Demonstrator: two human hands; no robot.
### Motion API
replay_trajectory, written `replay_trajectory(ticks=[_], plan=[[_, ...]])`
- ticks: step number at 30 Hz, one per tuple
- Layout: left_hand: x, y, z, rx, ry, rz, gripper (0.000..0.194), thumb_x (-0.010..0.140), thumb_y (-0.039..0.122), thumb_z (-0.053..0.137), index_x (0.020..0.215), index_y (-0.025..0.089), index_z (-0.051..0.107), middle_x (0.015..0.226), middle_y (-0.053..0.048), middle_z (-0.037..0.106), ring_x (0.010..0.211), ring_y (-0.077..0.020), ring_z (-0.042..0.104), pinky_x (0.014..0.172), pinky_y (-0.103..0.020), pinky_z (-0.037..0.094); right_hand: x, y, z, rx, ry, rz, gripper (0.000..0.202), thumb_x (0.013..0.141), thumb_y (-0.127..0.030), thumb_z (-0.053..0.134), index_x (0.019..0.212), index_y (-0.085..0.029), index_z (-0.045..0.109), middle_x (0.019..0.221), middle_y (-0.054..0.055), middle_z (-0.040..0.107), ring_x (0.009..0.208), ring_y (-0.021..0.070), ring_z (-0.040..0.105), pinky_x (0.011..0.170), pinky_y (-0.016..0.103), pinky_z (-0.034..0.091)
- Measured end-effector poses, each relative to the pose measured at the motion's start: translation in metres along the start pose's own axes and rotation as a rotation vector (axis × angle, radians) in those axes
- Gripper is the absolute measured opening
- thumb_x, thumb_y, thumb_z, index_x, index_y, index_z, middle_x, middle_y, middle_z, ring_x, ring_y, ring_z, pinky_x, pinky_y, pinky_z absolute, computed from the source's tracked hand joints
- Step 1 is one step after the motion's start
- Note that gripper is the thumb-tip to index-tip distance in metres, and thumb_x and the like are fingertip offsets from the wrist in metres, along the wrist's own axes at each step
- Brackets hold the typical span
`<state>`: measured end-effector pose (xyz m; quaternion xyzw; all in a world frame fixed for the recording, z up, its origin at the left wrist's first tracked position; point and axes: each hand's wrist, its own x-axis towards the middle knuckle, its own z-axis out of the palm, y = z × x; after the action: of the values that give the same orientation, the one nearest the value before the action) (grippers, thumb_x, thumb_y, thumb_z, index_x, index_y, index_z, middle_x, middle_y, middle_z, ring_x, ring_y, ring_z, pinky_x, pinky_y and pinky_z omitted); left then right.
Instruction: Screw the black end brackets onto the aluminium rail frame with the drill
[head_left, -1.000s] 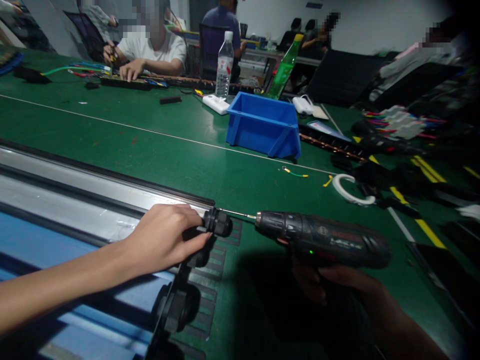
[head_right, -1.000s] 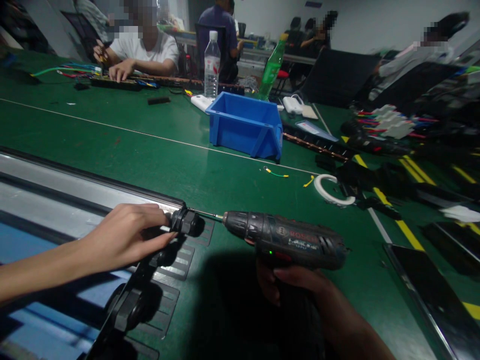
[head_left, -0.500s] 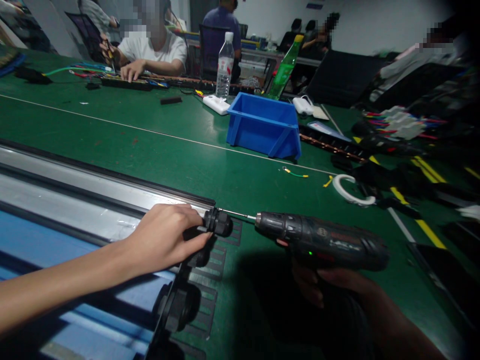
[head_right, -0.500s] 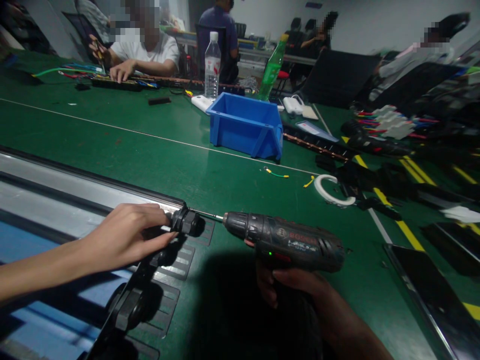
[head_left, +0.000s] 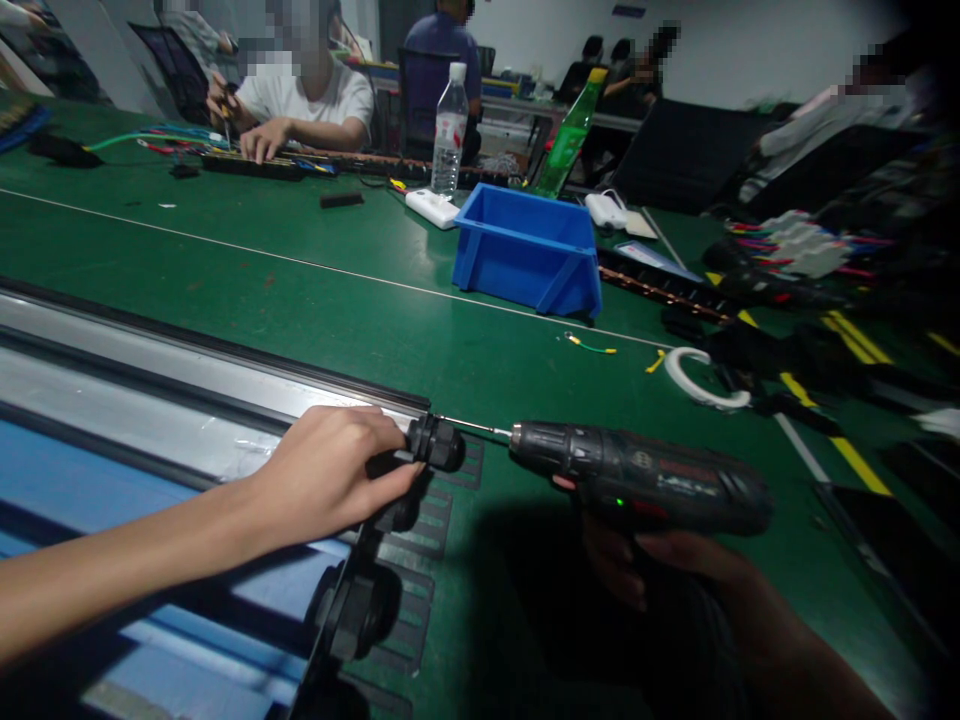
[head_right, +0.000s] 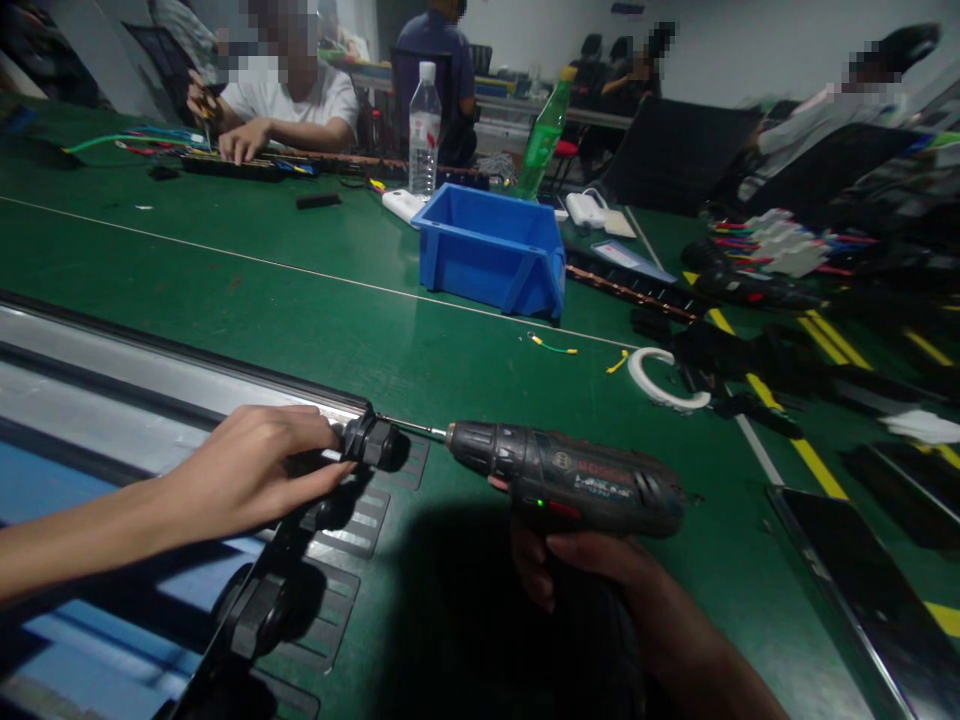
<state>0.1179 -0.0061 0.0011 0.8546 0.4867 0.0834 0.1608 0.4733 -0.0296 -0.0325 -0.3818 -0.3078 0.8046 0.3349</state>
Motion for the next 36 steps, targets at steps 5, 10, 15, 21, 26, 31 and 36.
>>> replay_trajectory(ticks=[5, 10, 15, 21, 26, 31, 36], plan=[[0.001, 0.001, 0.0, -0.009, -0.006, -0.008, 0.035, 0.099, 0.044, 0.049, 0.079, 0.018, 0.064, 0.078, -0.005, 0.067, 0.076, -0.0204, 0.062, 0.069, -0.032, 0.04, 0.001, -0.001, 0.001, 0.009, -0.024, 0.019, 0.021, 0.077, -0.032, 0.077, 0.091, -0.017, 0.072, 0.071, 0.001, 0.054, 0.056, 0.0138, 0.052, 0.049, 0.027, 0.039], [0.001, 0.001, -0.001, -0.024, -0.01, -0.012, 0.035, 0.099, 0.043, 0.049, 0.08, 0.018, 0.066, 0.079, -0.005, 0.067, 0.077, -0.0204, 0.063, 0.07, -0.031, 0.04, 0.004, 0.002, -0.004, 0.008, -0.036, 0.056, 0.026, 0.075, -0.035, 0.079, 0.094, -0.018, 0.071, 0.065, -0.003, 0.048, 0.048, 0.0115, 0.045, 0.044, 0.027, 0.037], [0.0, 0.001, -0.001, -0.023, -0.012, -0.018, 0.036, 0.099, 0.043, 0.049, 0.078, 0.018, 0.063, 0.077, -0.005, 0.066, 0.076, -0.0201, 0.062, 0.069, -0.031, 0.039, 0.001, 0.0, 0.003, -0.031, -0.01, -0.006, 0.051, 0.077, -0.033, 0.078, 0.125, -0.02, 0.065, 0.073, 0.0, 0.057, 0.056, 0.0141, 0.055, 0.048, 0.026, 0.039], [0.001, 0.0, 0.001, -0.02, -0.01, -0.015, 0.035, 0.099, 0.044, 0.049, 0.08, 0.019, 0.065, 0.079, -0.005, 0.067, 0.078, -0.0208, 0.063, 0.071, -0.031, 0.04, -0.001, -0.002, 0.007, -0.048, 0.025, -0.003, 0.056, 0.076, -0.034, 0.077, 0.129, -0.019, 0.065, 0.074, 0.001, 0.056, 0.057, 0.0146, 0.053, 0.05, 0.028, 0.038], [0.002, 0.0, 0.001, -0.017, -0.008, -0.017, 0.035, 0.098, 0.044, 0.05, 0.08, 0.019, 0.066, 0.079, -0.005, 0.067, 0.077, -0.0206, 0.063, 0.07, -0.031, 0.04, 0.001, 0.0, 0.002, -0.03, 0.01, 0.009, 0.052, 0.075, -0.031, 0.079, 0.124, -0.02, 0.068, 0.067, -0.001, 0.051, 0.052, 0.0129, 0.048, 0.047, 0.027, 0.036], [0.001, 0.0, 0.0, -0.027, -0.005, -0.016, 0.034, 0.098, 0.042, 0.051, 0.081, 0.018, 0.067, 0.079, -0.005, 0.068, 0.078, -0.0206, 0.064, 0.071, -0.031, 0.041, 0.001, 0.001, -0.002, -0.014, -0.002, 0.009, 0.04, 0.075, -0.029, 0.078, 0.114, -0.02, 0.072, 0.07, 0.001, 0.055, 0.053, 0.0151, 0.052, 0.048, 0.029, 0.039], [0.001, 0.0, 0.001, -0.025, 0.001, -0.008, 0.035, 0.098, 0.043, 0.05, 0.08, 0.018, 0.067, 0.079, -0.005, 0.068, 0.078, -0.0207, 0.064, 0.071, -0.031, 0.041, 0.001, 0.001, -0.001, -0.018, 0.011, -0.004, 0.051, 0.075, -0.03, 0.077, 0.125, -0.021, 0.067, 0.073, 0.002, 0.058, 0.058, 0.017, 0.056, 0.049, 0.029, 0.04]])
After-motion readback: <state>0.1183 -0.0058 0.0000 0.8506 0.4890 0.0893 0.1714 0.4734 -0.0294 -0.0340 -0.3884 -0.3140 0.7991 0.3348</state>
